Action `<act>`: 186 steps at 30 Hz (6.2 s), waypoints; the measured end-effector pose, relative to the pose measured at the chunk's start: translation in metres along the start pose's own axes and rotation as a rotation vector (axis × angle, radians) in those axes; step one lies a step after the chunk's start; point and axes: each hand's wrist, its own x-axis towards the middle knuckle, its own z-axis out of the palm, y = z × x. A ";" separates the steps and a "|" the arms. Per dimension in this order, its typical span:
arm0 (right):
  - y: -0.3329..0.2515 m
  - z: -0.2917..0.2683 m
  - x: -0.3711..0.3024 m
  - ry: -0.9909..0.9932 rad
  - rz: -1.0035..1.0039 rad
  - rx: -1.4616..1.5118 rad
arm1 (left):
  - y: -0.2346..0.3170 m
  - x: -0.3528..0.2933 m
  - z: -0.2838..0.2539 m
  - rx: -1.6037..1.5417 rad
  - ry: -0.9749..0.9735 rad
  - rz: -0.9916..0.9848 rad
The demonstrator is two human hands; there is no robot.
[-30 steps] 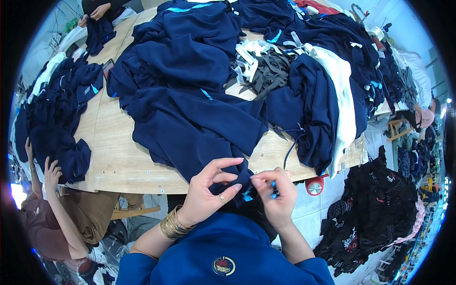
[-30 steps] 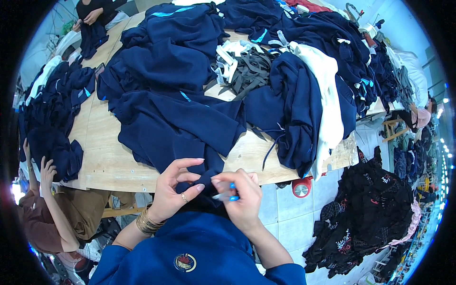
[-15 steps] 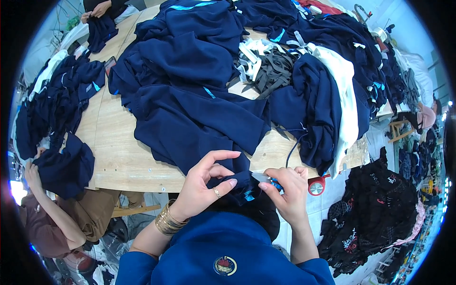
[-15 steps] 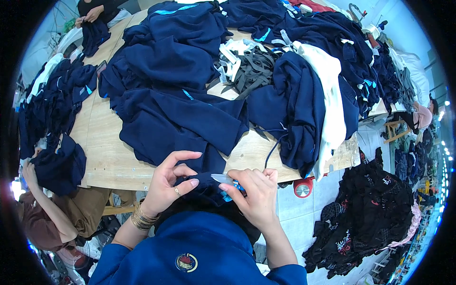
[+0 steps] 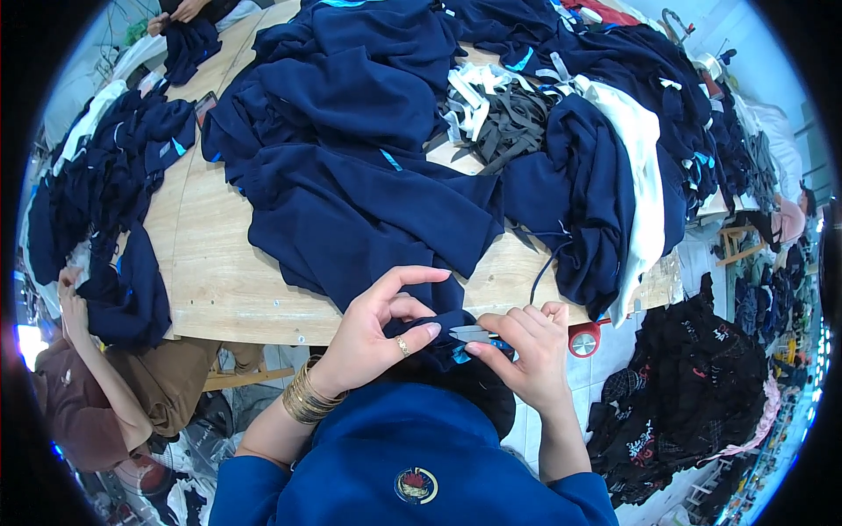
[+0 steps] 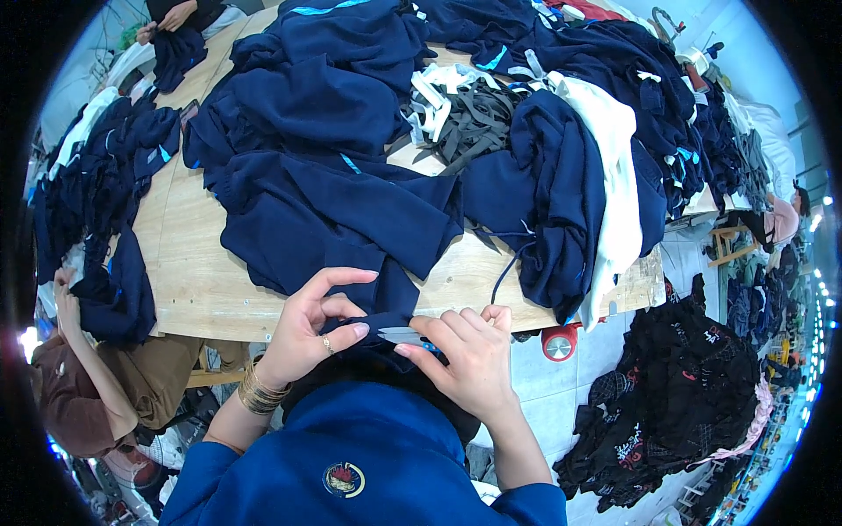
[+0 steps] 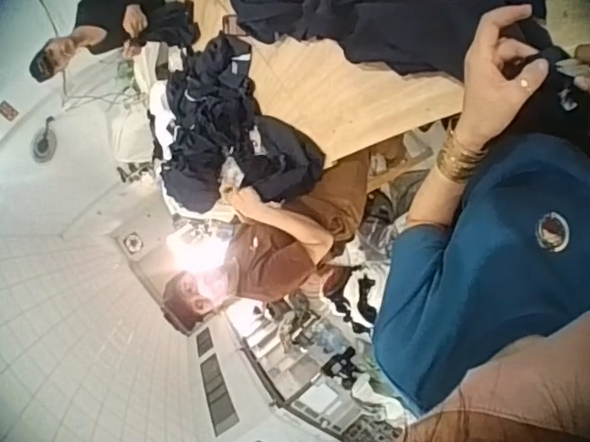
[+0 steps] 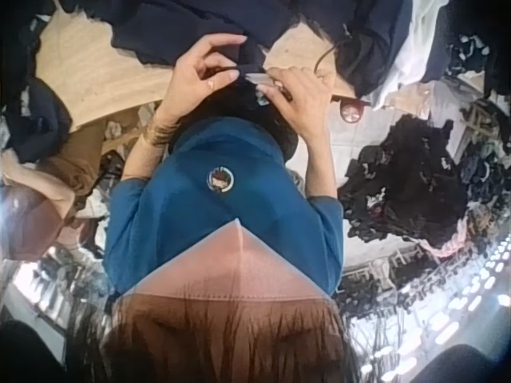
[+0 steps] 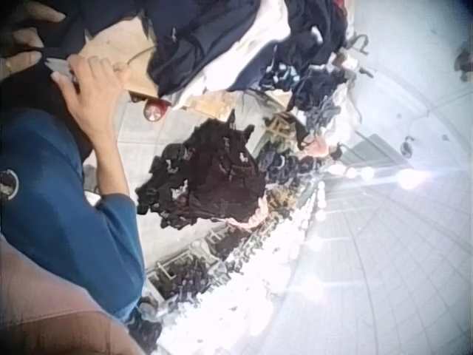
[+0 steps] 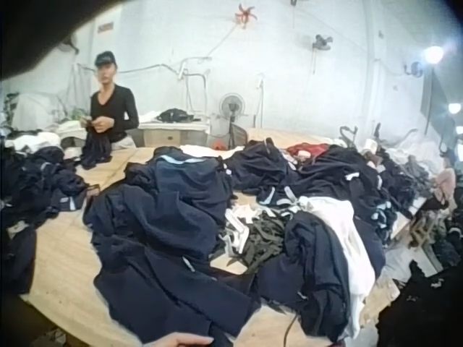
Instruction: Trimming loose threads from blue athletic shorts using small hand-held thread snips.
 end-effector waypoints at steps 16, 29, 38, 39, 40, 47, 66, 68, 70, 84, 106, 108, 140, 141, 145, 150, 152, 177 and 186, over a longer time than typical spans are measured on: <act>-0.004 -0.003 0.002 -0.064 -0.021 -0.018 | 0.001 -0.001 -0.001 0.042 -0.021 0.000; 0.005 -0.002 -0.003 -0.013 0.163 0.190 | 0.003 0.001 -0.004 -0.010 -0.066 -0.024; -0.010 0.024 -0.003 0.276 -0.048 0.354 | -0.003 0.003 -0.004 -0.330 -0.008 -0.180; -0.010 0.028 -0.003 0.275 -0.048 0.354 | -0.003 0.003 -0.004 -0.357 -0.002 -0.201; -0.009 0.032 -0.003 0.282 -0.103 0.277 | -0.003 0.004 -0.002 -0.357 -0.003 -0.202; -0.017 0.029 -0.003 0.328 0.064 0.527 | -0.003 0.004 -0.001 -0.382 0.010 -0.226; -0.017 0.035 -0.016 0.238 0.139 -0.046 | -0.004 0.003 0.007 -0.452 0.129 -0.164; -0.018 0.036 -0.015 0.250 0.136 -0.032 | -0.009 0.002 0.007 -0.447 0.124 -0.143; -0.018 0.038 -0.014 0.260 0.135 -0.017 | -0.012 0.001 0.007 -0.443 0.118 -0.124; -0.006 0.031 -0.017 0.303 0.355 0.154 | -0.006 -0.002 0.008 -0.380 0.158 -0.097; 0.015 -0.014 -0.016 -0.189 0.300 0.829 | -0.001 -0.001 0.000 -0.120 0.115 -0.034; 0.009 -0.018 -0.010 -0.434 0.081 0.556 | -0.004 -0.001 -0.004 -0.146 0.065 -0.044; -0.012 0.001 -0.009 0.123 0.080 0.128 | -0.004 -0.001 0.001 -0.198 0.066 -0.051; -0.011 0.002 -0.011 0.122 0.081 0.127 | -0.004 -0.001 0.001 -0.199 0.065 -0.052; -0.014 0.006 -0.012 0.148 0.088 -0.085 | -0.007 -0.001 0.000 -0.176 0.053 -0.037; -0.016 0.009 -0.012 0.140 0.082 -0.169 | -0.005 -0.001 0.001 -0.226 0.053 -0.041; -0.016 0.010 -0.012 0.138 0.086 -0.175 | -0.004 -0.001 0.001 -0.257 0.055 -0.067; -0.015 0.015 -0.007 0.165 0.061 -0.117 | -0.008 -0.001 0.003 -0.288 0.061 -0.100; -0.009 0.010 -0.005 0.186 0.145 0.073 | -0.008 -0.001 -0.001 -0.356 0.070 -0.120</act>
